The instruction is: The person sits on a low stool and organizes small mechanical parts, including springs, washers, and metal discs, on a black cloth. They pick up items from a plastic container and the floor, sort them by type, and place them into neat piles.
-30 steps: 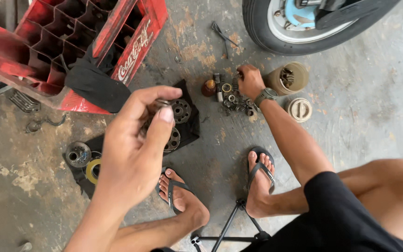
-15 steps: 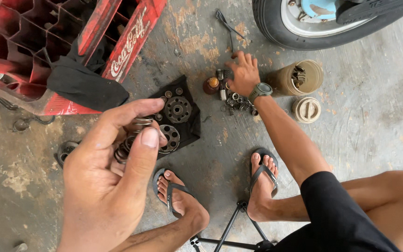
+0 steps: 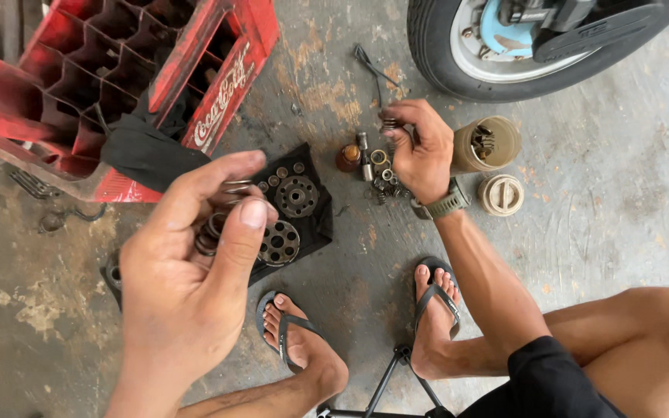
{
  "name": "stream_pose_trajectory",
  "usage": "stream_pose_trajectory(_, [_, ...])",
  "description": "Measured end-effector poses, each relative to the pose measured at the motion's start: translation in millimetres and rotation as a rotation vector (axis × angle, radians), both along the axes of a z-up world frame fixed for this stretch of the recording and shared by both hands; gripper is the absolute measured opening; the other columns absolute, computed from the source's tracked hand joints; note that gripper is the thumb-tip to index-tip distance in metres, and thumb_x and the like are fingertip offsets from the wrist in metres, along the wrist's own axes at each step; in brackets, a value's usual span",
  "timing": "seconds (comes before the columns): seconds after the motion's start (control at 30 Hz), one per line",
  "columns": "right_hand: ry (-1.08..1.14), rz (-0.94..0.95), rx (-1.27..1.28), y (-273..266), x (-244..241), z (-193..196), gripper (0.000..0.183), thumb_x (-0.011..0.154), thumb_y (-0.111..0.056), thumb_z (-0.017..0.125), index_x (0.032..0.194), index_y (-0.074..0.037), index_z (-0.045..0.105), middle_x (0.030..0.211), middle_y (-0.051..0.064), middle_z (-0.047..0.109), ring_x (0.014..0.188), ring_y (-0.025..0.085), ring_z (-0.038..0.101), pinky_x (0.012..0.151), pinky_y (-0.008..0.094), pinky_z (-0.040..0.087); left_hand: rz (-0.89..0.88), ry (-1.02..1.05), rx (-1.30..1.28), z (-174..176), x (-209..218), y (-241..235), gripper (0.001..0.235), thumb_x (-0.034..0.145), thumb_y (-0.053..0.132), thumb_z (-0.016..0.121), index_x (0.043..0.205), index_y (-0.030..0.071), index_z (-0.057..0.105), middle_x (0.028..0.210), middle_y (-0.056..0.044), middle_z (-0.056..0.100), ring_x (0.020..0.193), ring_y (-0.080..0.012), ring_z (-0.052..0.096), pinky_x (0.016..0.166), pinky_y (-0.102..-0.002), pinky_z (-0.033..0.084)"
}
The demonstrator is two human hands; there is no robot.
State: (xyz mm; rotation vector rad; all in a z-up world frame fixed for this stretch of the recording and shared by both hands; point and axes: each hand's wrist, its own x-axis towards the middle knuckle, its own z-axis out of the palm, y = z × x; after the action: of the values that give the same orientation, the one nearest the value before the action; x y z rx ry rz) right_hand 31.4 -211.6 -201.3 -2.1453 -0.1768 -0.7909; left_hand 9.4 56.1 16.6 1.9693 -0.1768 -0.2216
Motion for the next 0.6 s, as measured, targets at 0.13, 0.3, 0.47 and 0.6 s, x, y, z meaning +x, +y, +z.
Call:
stream_pose_trajectory(0.13, [-0.103, 0.042, 0.089, 16.8, -9.7, 55.3, 0.017, 0.104, -0.014, 0.06, 0.106, 0.001, 0.066, 0.104, 0.019, 0.071, 0.095, 0.03, 0.071, 0.085, 0.04, 0.058, -0.102, -0.058, -0.032, -5.4, 2.7, -3.3, 0.036, 0.099, 0.022, 0.059, 0.131, 0.007, 0.063, 0.104, -0.003, 0.074, 0.09, -0.008, 0.066, 0.081, -0.022, 0.052])
stream_pose_trajectory(0.3, [-0.122, 0.038, 0.113, 33.6, -28.1, 96.0, 0.024, 0.107, -0.02, 0.055, 0.102, 0.0, 0.067, 0.1, 0.017, 0.071, 0.094, 0.03, 0.072, 0.085, 0.038, 0.056, -0.174, -0.034, -0.134, -16.9, 5.0, -4.1, 0.035, 0.101, 0.022, 0.054, 0.133, 0.009, 0.055, 0.098, -0.006, 0.075, 0.096, -0.011, 0.069, 0.092, -0.027, 0.052])
stream_pose_trajectory(0.47, [-0.154, 0.116, 0.09, 44.9, -39.4, 128.3, 0.035, 0.107, -0.028, 0.052, 0.104, 0.004, 0.067, 0.102, 0.021, 0.071, 0.092, 0.032, 0.072, 0.082, 0.039, 0.059, -0.192, 0.012, -0.234, -21.1, 1.6, -2.8, 0.029, 0.103, 0.023, 0.053, 0.127, 0.01, 0.061, 0.098, -0.005, 0.071, 0.095, -0.0105, 0.069, 0.089, -0.024, 0.051])
stream_pose_trajectory(0.6, [-0.169, 0.109, 0.139, 55.9, -50.2, 141.3, 0.032, 0.107, -0.024, 0.052, 0.097, 0.003, 0.066, 0.094, 0.02, 0.071, 0.085, 0.03, 0.07, 0.078, 0.038, 0.056, -0.256, 0.11, -0.378, -20.2, -5.0, -4.2, 0.037, 0.101, 0.019, 0.054, 0.136, 0.009, 0.056, 0.107, -0.006, 0.067, 0.092, -0.0083, 0.057, 0.083, -0.023, 0.046])
